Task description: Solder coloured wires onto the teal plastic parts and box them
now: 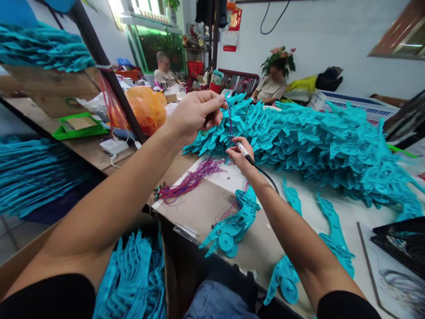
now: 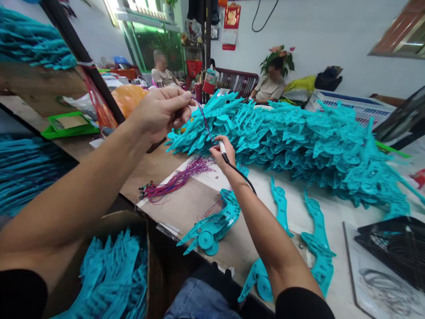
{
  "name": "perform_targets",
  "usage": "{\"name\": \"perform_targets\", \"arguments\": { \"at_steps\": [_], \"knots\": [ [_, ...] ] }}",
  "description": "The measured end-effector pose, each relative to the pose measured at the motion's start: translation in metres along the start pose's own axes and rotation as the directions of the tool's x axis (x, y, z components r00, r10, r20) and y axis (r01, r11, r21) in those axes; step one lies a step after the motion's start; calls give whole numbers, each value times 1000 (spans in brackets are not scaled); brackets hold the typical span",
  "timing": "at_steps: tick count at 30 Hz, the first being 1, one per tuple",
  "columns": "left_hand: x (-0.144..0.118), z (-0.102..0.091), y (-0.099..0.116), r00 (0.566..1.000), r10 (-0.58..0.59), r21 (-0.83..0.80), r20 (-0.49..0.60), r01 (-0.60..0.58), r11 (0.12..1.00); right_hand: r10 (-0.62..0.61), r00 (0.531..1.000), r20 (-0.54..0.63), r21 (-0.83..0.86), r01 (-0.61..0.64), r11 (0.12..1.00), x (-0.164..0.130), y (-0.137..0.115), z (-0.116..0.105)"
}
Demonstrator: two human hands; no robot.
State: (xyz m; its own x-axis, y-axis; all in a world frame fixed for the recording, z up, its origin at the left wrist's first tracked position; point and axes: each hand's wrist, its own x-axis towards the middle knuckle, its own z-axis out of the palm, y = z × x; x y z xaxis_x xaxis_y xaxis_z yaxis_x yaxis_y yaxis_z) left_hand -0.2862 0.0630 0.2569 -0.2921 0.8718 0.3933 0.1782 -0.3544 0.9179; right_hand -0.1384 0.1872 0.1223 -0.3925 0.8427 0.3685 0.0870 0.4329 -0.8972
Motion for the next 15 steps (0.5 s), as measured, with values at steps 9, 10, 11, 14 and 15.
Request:
{"name": "perform_targets", "arguments": {
  "at_steps": [9,10,11,14,15],
  "knots": [
    [-18,10,-122,958,-280,106,62,272,956,63,997,-42,214,-53,975,3,0,-5],
    [-18,14,-138,954,-299,141,26,292,946,57,998,-37,231,-47,972,4,-1,-6],
    [-16,18,-151,952,-307,162,7,302,939,50,998,-23,245,-43,969,4,-2,-8],
    [-9,28,-175,948,-315,168,49,303,938,34,999,30,279,-41,959,5,-4,-12],
    [-7,29,-180,943,-325,163,78,309,937,29,999,33,293,-38,955,5,-4,-13]
  ]
}}
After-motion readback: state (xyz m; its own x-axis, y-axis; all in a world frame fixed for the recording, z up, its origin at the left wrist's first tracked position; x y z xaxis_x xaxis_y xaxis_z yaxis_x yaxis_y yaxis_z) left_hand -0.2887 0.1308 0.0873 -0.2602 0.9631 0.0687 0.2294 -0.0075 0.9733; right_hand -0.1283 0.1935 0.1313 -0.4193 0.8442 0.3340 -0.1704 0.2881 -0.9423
